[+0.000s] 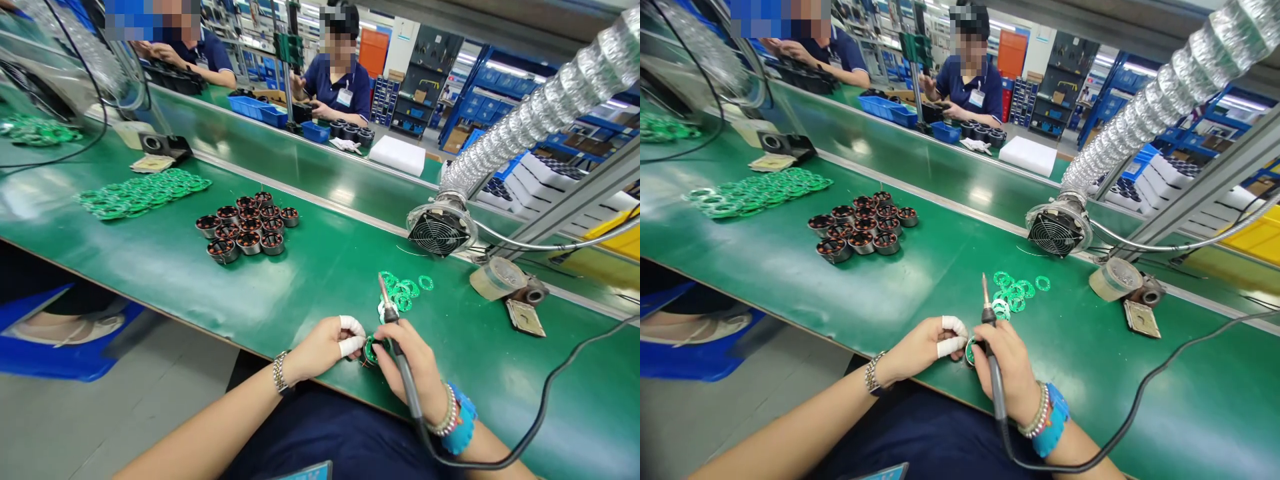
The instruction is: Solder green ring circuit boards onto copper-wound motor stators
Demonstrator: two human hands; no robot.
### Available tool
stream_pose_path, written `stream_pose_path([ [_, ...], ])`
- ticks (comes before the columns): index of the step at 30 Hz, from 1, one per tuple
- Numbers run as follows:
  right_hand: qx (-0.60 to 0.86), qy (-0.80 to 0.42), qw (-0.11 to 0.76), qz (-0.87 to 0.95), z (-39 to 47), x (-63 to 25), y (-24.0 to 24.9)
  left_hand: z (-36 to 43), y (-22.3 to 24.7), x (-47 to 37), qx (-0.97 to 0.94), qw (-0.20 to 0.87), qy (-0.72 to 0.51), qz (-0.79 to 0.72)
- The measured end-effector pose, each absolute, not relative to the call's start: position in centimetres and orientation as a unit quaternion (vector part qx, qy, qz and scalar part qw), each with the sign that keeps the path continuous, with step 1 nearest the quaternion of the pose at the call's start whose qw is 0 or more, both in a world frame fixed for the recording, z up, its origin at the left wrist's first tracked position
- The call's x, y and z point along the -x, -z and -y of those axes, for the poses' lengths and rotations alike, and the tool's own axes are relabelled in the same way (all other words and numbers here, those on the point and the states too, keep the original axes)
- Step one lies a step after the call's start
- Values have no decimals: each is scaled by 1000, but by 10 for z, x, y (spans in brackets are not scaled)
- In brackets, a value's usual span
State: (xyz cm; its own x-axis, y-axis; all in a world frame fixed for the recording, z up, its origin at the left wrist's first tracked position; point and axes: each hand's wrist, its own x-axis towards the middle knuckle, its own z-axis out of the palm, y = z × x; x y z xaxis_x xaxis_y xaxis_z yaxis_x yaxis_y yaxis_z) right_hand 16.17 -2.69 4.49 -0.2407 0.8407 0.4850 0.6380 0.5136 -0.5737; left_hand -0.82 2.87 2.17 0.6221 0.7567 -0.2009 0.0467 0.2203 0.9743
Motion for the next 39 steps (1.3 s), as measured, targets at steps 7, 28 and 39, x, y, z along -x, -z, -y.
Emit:
stream_pose_path([
  [7, 481, -187, 398, 759, 53, -188, -65, -25, -19, 9, -659, 597, -273, -368],
  [28, 547, -233, 395, 701, 55, -200, -69, -24, -19, 10, -769, 432, -287, -375],
  [39, 557, -223, 363, 713, 55, -201, -68, -23, -20, 9, -767, 433, -287, -376],
])
